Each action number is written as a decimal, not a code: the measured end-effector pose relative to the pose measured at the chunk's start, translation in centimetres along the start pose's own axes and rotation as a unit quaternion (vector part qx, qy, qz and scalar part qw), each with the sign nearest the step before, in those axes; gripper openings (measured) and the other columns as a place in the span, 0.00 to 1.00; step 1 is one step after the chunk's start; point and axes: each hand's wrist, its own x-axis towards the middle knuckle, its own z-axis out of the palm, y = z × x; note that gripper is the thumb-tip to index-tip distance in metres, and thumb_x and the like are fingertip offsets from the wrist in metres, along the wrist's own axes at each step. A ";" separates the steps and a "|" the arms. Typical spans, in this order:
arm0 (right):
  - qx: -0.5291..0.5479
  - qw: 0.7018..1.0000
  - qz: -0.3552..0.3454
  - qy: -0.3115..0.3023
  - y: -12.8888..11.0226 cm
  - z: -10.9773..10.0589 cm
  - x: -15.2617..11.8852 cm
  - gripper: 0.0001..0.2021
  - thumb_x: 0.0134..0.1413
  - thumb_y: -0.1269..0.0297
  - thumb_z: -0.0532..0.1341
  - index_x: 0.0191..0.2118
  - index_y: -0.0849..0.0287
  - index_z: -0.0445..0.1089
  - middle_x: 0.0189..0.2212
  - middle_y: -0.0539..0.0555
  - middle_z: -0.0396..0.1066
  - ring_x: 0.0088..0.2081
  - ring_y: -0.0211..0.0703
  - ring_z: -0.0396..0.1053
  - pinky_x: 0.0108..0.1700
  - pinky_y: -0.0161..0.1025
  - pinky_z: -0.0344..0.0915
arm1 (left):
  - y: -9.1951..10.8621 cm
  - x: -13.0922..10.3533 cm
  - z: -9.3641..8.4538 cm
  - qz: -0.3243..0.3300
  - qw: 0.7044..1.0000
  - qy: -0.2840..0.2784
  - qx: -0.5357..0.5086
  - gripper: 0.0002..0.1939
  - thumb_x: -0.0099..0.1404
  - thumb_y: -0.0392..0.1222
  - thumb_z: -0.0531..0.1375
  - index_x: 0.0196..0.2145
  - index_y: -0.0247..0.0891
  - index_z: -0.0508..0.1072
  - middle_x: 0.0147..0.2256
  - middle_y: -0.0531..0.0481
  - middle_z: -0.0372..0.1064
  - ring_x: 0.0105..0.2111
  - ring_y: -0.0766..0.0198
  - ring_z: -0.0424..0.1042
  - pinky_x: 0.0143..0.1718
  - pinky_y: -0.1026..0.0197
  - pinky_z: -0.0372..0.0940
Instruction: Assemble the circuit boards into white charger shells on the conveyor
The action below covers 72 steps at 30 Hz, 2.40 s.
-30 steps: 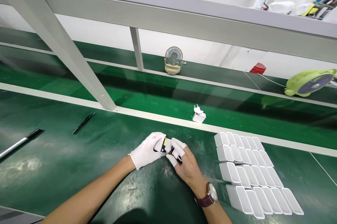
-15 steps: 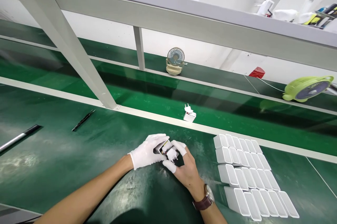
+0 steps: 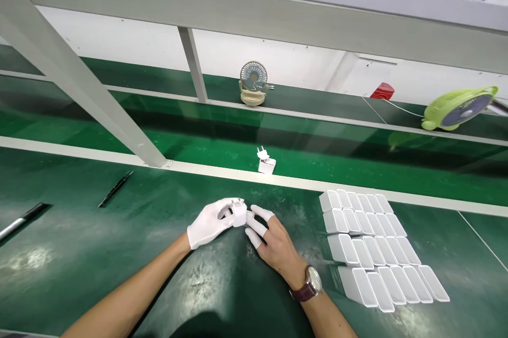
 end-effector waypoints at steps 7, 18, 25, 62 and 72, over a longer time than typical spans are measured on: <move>-0.050 0.998 -0.037 -0.008 0.8 0.1 0.3 0.22 0.63 0.73 0.59 0.61 0.52 0.64 0.58 0.62 0.65 0.56 0.51 0.68 0.55 0.51 0.72 | 0.2 0.5 -0.3 -0.007 1.000 -0.025 0.005 0.25 0.62 0.46 0.63 0.56 0.41 0.70 0.49 0.45 0.75 0.43 0.58 0.75 0.45 0.56 0.71; -0.014 0.999 -0.049 -0.009 1.0 1.3 0.4 0.20 0.65 0.72 0.58 0.61 0.52 0.65 0.56 0.61 0.66 0.53 0.48 0.71 0.53 0.46 0.74 | 0.2 -0.1 0.4 0.023 0.999 0.000 -0.039 0.37 0.55 0.47 0.69 0.61 0.39 0.64 0.51 0.44 0.72 0.42 0.58 0.74 0.44 0.54 0.71; -0.029 0.992 -0.071 0.102 -0.3 -0.4 2.3 0.25 0.60 0.75 0.61 0.61 0.49 0.64 0.52 0.59 0.69 0.51 0.48 0.73 0.50 0.45 0.76 | -0.8 -0.1 -0.1 0.093 0.986 0.065 -0.121 0.40 0.58 0.47 0.66 0.64 0.39 0.57 0.54 0.38 0.68 0.41 0.58 0.72 0.33 0.60 0.67; -0.105 0.994 0.029 0.002 -0.2 2.4 2.0 0.08 0.60 0.69 0.60 0.45 0.59 0.71 0.42 0.61 0.70 0.42 0.52 0.72 0.44 0.48 0.74 | 0.0 -0.6 0.5 0.104 0.991 0.074 -0.045 0.13 0.71 0.45 0.55 0.51 0.41 0.70 0.49 0.45 0.71 0.47 0.58 0.71 0.48 0.56 0.67; -0.049 0.996 0.049 0.047 0.4 1.8 0.8 0.24 0.65 0.64 0.59 0.63 0.61 0.56 0.51 0.64 0.70 0.52 0.55 0.72 0.48 0.49 0.74 | -0.3 -0.2 0.8 0.121 0.986 0.103 -0.050 0.07 0.70 0.44 0.57 0.42 0.39 0.70 0.47 0.44 0.71 0.46 0.57 0.72 0.50 0.54 0.65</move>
